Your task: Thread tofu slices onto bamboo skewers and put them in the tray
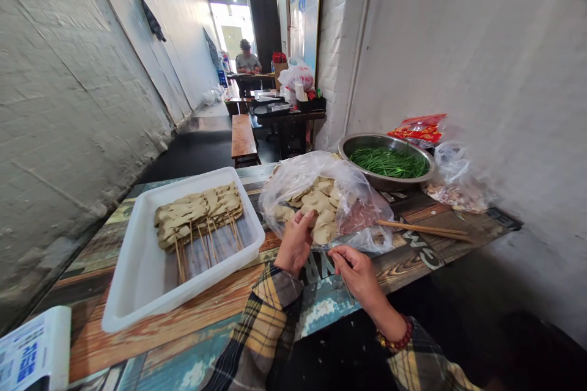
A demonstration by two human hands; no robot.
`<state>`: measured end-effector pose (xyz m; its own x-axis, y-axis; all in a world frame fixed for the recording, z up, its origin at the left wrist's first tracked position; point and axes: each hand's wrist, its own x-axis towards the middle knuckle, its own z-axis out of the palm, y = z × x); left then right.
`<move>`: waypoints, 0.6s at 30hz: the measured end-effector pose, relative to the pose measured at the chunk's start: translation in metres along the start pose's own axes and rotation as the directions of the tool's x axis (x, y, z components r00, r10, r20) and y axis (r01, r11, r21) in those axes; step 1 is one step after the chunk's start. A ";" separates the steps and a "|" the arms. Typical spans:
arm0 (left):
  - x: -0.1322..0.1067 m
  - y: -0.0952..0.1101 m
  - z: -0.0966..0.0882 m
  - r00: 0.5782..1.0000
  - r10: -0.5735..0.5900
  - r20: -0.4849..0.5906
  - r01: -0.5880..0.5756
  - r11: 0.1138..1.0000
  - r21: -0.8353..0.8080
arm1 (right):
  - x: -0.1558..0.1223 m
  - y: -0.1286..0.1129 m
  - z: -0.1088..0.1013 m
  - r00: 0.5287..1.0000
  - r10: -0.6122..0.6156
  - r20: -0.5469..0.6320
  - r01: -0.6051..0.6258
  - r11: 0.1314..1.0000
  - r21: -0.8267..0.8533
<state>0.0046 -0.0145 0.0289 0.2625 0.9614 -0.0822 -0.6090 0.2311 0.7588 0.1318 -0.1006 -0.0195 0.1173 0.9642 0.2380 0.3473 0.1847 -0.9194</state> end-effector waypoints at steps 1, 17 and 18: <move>0.000 0.000 0.000 1.000 -0.027 0.004 0.027 1.000 -0.015 | 0.000 0.001 0.000 1.000 0.000 -0.003 0.000 1.000 0.009; 0.007 -0.009 -0.026 0.984 -0.057 -0.168 0.044 0.996 -0.080 | -0.006 0.005 -0.006 0.996 0.027 -0.087 -0.026 1.000 0.017; 0.008 -0.012 -0.028 0.984 -0.063 -0.165 0.050 0.995 -0.081 | -0.005 0.003 -0.010 0.995 0.003 -0.097 -0.006 0.999 -0.036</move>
<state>-0.0065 -0.0053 0.0007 0.1729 0.9564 -0.2355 -0.6540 0.2903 0.6986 0.1411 -0.1069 -0.0202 0.2082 0.9415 0.2649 0.3796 0.1719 -0.9091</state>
